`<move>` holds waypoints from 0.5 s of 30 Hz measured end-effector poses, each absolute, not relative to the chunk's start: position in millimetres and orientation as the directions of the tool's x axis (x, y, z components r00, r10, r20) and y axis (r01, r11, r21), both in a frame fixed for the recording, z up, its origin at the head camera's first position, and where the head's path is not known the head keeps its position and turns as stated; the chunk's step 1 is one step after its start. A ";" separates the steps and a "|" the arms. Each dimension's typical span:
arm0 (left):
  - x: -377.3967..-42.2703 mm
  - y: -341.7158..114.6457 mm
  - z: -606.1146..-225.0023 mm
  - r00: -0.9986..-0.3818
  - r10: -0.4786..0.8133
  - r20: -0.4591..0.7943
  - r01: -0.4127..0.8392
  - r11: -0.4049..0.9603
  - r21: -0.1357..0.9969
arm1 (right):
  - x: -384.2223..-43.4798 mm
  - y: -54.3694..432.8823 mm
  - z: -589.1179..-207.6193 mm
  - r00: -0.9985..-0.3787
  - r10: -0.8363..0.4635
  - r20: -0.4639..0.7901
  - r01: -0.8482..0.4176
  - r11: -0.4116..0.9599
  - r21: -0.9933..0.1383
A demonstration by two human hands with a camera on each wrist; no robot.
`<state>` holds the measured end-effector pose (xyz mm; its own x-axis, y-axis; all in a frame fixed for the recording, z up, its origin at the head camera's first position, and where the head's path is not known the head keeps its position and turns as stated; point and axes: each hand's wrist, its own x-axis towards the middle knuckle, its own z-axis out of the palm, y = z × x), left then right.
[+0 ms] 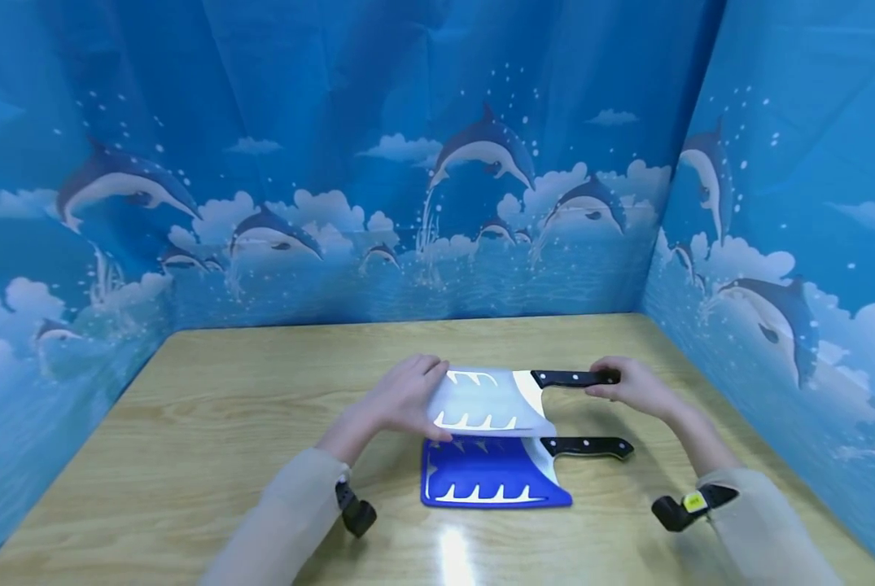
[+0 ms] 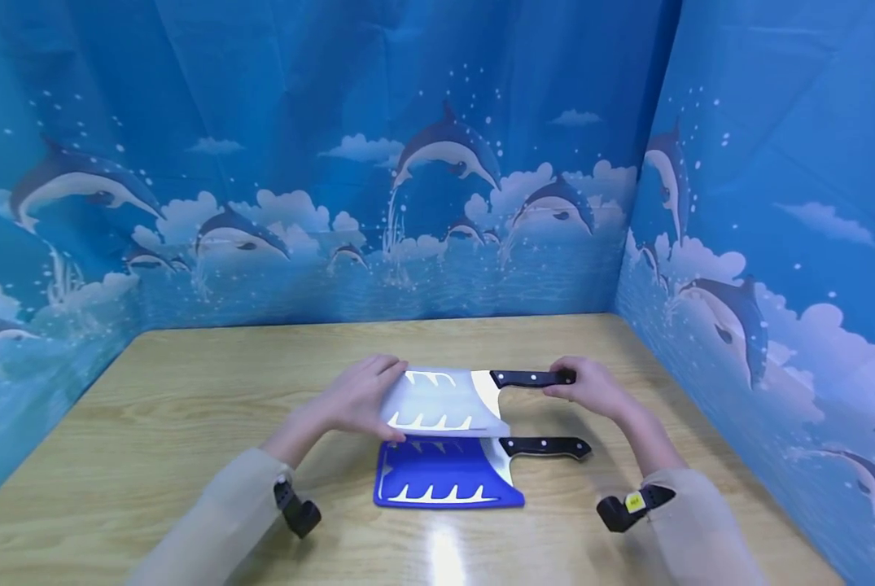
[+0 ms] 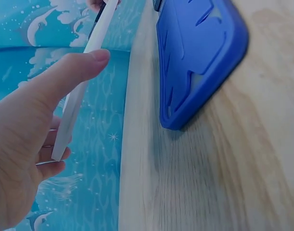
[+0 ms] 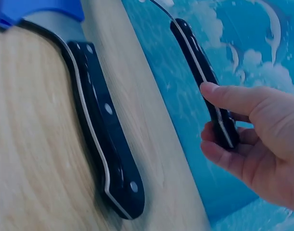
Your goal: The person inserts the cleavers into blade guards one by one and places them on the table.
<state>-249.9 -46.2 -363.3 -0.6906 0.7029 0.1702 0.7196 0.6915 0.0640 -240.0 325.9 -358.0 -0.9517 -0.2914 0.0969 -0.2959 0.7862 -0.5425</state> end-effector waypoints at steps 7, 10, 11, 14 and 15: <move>-266.6 -36.8 -366.3 -0.740 0.665 0.097 0.672 0.730 0.124 | -252.3 339.5 -363.7 -0.986 -0.164 0.009 -0.129 0.746 -0.654; -273.9 -33.8 -371.8 -0.755 0.652 0.069 0.655 0.742 0.144 | -255.9 341.7 -367.0 -0.990 -0.142 -0.002 -0.104 0.734 -0.671; -276.3 -32.7 -374.1 -0.758 0.650 0.060 0.651 0.746 0.142 | -257.0 342.1 -368.2 -0.990 -0.142 -0.010 -0.099 0.737 -0.669; -282.8 -28.6 -380.2 -0.767 0.641 0.026 0.638 0.758 0.134 | -262.0 343.5 -372.9 -0.989 -0.141 -0.042 -0.077 0.740 -0.668; -284.7 -27.1 -382.4 -0.769 0.640 0.017 0.636 0.761 0.129 | -263.9 343.9 -374.9 -0.989 -0.140 -0.053 -0.070 0.745 -0.663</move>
